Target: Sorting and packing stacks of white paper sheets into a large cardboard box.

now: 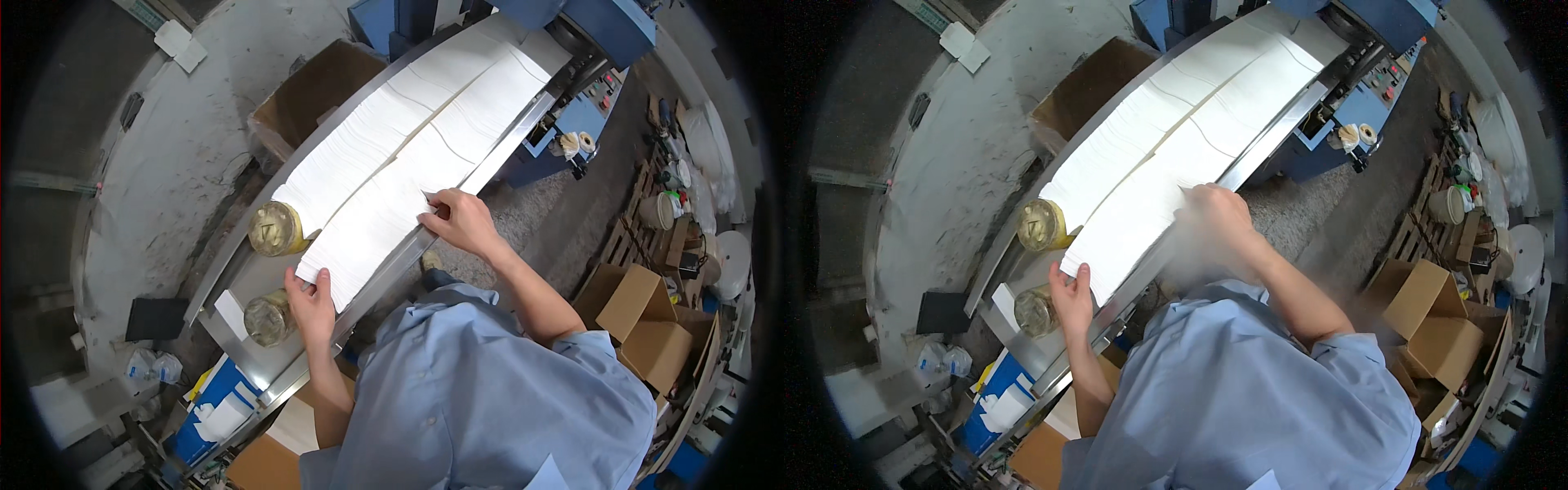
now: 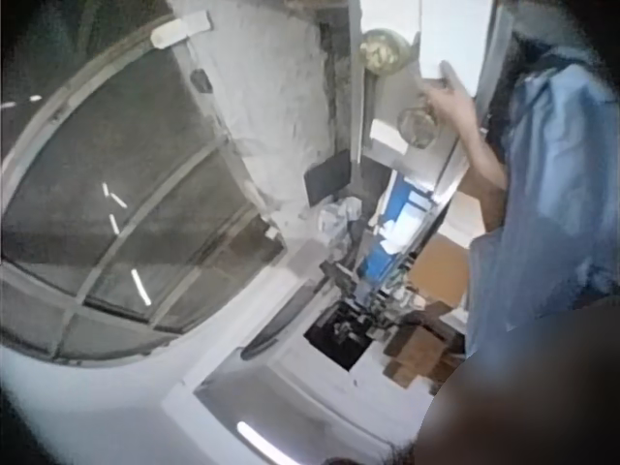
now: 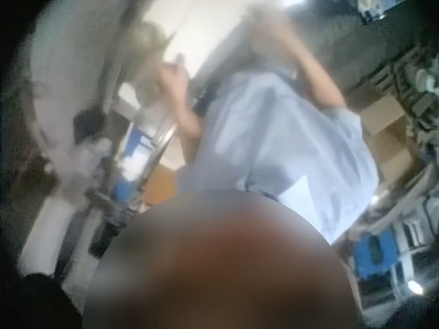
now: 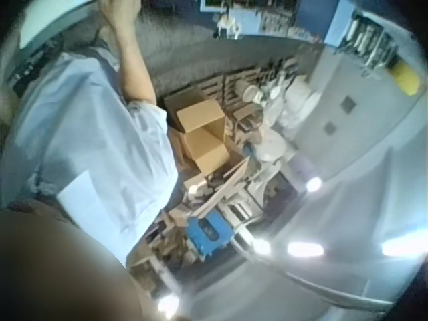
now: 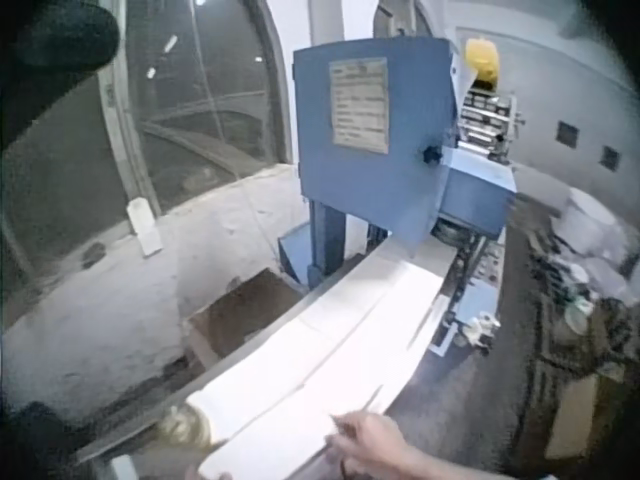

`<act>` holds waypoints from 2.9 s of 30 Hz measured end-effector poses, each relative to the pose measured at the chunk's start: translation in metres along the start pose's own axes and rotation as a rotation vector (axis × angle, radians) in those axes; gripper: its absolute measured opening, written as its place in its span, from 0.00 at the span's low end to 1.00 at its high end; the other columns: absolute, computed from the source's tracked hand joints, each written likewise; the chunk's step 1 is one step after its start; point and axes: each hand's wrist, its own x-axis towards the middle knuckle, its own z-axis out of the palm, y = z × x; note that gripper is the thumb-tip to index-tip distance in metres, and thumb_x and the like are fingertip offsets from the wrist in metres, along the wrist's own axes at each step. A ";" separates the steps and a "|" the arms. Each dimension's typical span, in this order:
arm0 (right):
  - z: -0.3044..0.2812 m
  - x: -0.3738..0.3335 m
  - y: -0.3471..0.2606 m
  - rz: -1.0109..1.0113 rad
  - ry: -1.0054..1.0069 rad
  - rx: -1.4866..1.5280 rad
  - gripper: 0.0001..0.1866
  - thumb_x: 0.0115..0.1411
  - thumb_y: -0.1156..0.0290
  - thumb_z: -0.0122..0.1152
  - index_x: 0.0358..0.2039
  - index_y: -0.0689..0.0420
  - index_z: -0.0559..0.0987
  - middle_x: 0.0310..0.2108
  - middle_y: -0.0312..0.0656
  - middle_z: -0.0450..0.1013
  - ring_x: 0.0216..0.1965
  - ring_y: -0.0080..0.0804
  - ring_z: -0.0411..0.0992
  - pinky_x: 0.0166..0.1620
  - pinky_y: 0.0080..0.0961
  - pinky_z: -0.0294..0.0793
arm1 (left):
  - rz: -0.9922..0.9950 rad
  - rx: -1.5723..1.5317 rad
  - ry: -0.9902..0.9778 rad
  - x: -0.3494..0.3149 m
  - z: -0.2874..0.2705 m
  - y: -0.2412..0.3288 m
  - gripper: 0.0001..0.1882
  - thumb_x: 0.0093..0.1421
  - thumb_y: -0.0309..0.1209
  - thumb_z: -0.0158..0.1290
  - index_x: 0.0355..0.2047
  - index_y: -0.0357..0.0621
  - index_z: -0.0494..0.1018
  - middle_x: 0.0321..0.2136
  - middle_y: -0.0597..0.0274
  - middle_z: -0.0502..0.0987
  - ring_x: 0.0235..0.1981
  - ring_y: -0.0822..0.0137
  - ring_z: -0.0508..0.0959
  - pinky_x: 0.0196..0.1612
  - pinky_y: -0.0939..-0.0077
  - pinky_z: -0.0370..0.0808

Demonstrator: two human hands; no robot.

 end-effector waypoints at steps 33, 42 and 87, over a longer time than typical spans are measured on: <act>-0.027 0.023 0.040 -0.004 0.186 -0.054 0.19 0.60 0.69 0.69 0.49 0.65 0.80 0.36 0.50 0.77 0.30 0.41 0.77 0.37 0.35 0.77 | -0.019 0.005 -0.033 -0.010 -0.003 -0.009 0.35 0.68 0.31 0.59 0.66 0.27 0.55 0.44 0.50 0.77 0.40 0.68 0.78 0.40 0.75 0.75; -0.022 0.021 0.040 -0.008 0.211 -0.005 0.18 0.58 0.71 0.71 0.47 0.64 0.81 0.32 0.51 0.78 0.30 0.41 0.78 0.37 0.34 0.78 | 0.013 -0.040 -0.021 -0.011 -0.003 -0.010 0.39 0.66 0.31 0.61 0.68 0.25 0.52 0.43 0.51 0.78 0.39 0.70 0.78 0.39 0.78 0.75; 0.014 0.073 -0.006 0.000 -0.318 -0.011 0.35 0.57 0.60 0.71 0.57 0.72 0.70 0.46 0.66 0.78 0.49 0.57 0.79 0.53 0.41 0.76 | -0.053 -0.121 0.059 -0.015 -0.078 -0.034 0.22 0.68 0.33 0.59 0.55 0.28 0.70 0.43 0.51 0.83 0.44 0.70 0.80 0.48 0.75 0.76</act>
